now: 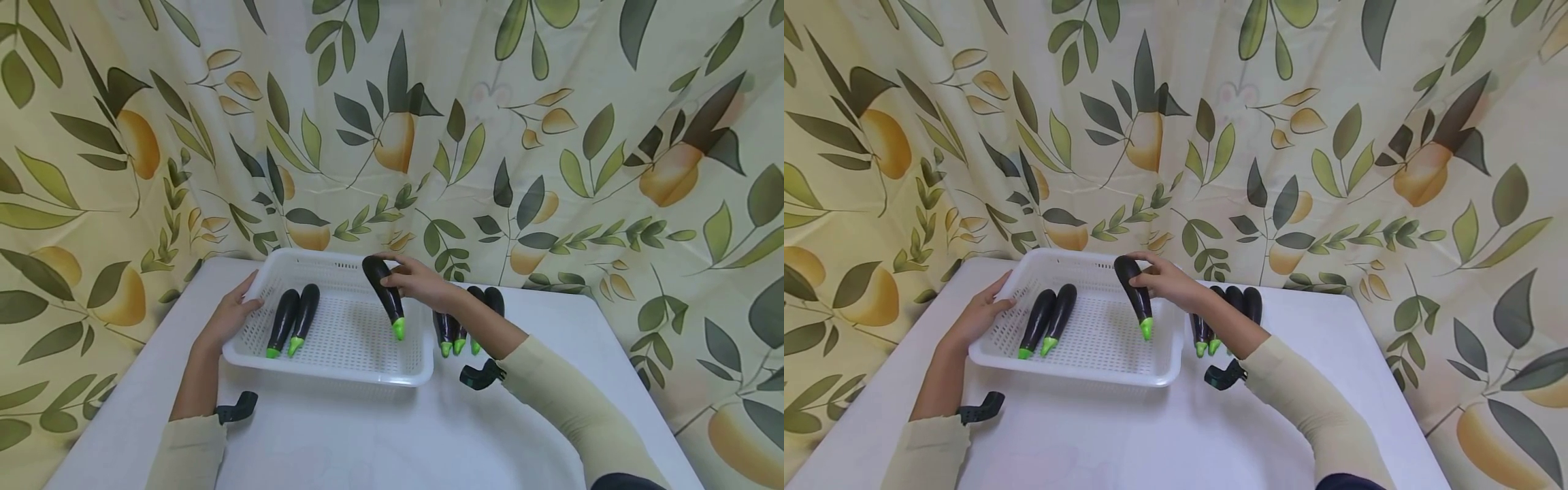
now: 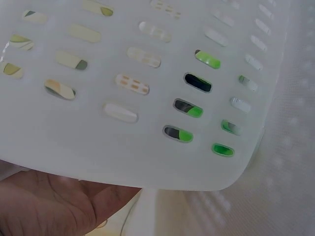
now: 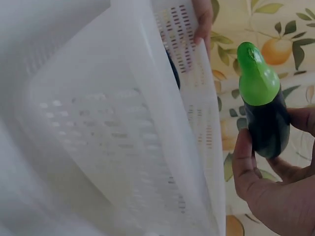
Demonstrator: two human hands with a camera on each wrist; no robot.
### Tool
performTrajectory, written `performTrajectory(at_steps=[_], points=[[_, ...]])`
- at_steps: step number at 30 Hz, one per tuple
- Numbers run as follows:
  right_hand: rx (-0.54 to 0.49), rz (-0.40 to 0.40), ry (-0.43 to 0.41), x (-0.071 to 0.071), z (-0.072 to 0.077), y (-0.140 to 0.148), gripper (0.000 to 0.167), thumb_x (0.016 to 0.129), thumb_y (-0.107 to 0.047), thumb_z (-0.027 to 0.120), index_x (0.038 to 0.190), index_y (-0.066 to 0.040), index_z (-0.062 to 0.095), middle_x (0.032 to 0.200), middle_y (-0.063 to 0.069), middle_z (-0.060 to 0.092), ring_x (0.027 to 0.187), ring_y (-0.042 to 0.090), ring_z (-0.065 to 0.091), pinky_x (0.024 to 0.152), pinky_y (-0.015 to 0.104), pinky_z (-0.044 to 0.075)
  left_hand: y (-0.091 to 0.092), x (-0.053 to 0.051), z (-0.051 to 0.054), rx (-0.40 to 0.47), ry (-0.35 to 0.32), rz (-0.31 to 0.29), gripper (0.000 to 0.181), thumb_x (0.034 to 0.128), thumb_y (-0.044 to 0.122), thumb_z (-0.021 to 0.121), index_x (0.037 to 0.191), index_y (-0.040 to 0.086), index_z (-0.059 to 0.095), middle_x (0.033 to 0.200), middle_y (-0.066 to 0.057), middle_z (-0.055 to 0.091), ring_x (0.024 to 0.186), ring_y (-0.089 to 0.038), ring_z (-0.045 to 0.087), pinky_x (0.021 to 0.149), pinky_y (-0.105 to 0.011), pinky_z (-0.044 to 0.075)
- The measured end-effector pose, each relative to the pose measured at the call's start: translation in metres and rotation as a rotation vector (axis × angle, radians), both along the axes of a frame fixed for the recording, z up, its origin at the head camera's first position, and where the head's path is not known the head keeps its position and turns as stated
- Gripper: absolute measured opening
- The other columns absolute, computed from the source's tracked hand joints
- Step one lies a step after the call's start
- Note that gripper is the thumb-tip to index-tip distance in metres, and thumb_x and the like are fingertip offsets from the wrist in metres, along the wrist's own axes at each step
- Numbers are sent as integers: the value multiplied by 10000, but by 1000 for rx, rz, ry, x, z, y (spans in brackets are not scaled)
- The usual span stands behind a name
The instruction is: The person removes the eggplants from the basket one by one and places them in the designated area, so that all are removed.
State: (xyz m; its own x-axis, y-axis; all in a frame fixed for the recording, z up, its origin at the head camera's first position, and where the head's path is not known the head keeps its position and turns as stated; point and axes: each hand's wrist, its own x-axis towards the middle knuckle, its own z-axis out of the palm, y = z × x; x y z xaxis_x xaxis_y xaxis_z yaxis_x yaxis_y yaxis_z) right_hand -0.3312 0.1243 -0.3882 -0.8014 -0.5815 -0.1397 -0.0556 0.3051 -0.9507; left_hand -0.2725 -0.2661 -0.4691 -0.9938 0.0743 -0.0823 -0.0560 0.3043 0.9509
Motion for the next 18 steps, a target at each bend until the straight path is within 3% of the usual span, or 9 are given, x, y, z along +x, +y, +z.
performTrajectory(at_steps=[10, 18], points=[[-52, -106, 27, 5, 3, 30, 656, 1039, -180, 592, 1639, -153, 326, 1563, 237, 431, 1436, 420, 437, 1204, 671, 249, -1, 0, 0, -2, -4, 4, 685, 1101, 164, 456, 1706, 265, 150, 1647, -240, 361, 1314, -512, 566, 896, -499, 612], [-84, -133, 29, 7, -3, 49, 650, 1050, -179, 569, 1651, -154, 323, 1555, 248, 423, 1466, 432, 379, 1212, 698, 179, 0, 1, 2, -12, 1, -3, 684, 1099, 168, 453, 1706, 255, 149, 1658, -240, 338, 1337, -516, 544, 931, -532, 592]])
